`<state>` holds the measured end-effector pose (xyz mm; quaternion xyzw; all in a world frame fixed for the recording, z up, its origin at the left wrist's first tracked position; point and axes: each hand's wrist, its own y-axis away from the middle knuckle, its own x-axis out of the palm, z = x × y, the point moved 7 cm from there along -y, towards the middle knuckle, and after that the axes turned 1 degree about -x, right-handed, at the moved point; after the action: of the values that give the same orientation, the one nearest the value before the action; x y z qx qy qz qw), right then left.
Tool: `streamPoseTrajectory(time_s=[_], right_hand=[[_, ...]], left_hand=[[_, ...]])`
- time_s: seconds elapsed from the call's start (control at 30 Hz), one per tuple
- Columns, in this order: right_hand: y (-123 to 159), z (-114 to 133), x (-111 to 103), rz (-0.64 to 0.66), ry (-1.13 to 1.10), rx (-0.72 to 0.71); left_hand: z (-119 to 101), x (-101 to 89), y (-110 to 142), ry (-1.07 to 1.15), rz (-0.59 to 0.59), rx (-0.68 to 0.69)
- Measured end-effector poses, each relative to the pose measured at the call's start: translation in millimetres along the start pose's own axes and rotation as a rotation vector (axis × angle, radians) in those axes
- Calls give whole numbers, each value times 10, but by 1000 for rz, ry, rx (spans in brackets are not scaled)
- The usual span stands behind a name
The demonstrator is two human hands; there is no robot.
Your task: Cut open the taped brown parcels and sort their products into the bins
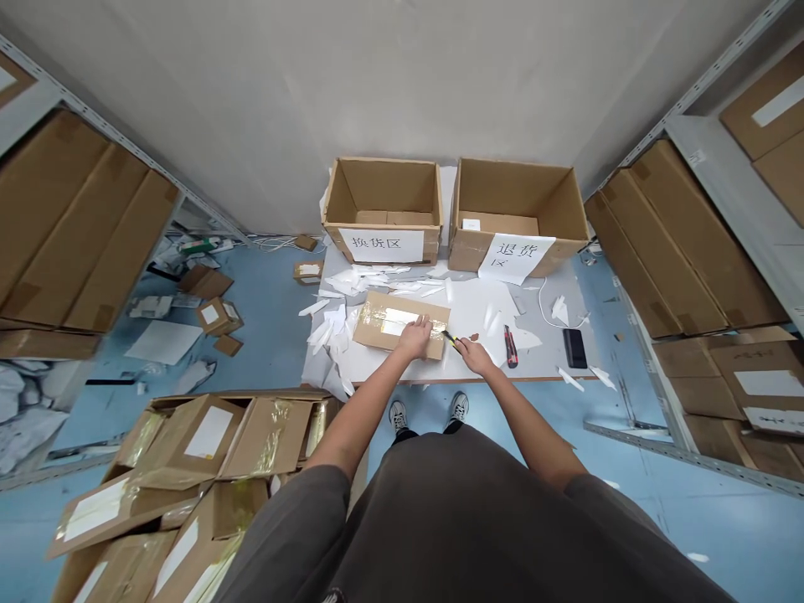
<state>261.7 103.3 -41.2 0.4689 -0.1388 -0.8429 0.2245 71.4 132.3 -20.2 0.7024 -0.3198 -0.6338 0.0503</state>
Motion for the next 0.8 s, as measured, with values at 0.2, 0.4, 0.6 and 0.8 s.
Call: streamPoseTrajectory(time_s=[0.2, 0.4, 0.6, 0.8], right_hand=[[-82, 113, -203, 62, 269, -37], [-219, 159, -286, 148, 315, -101], [-277, 145, -325, 110, 293, -138], [-405, 191, -433, 101, 314, -175]], left_hand=[[-6, -27, 40, 6, 8, 15], [-12, -92, 24, 9, 12, 4], [-9, -107, 18, 11, 13, 2], [0, -79, 9, 21, 2, 26]])
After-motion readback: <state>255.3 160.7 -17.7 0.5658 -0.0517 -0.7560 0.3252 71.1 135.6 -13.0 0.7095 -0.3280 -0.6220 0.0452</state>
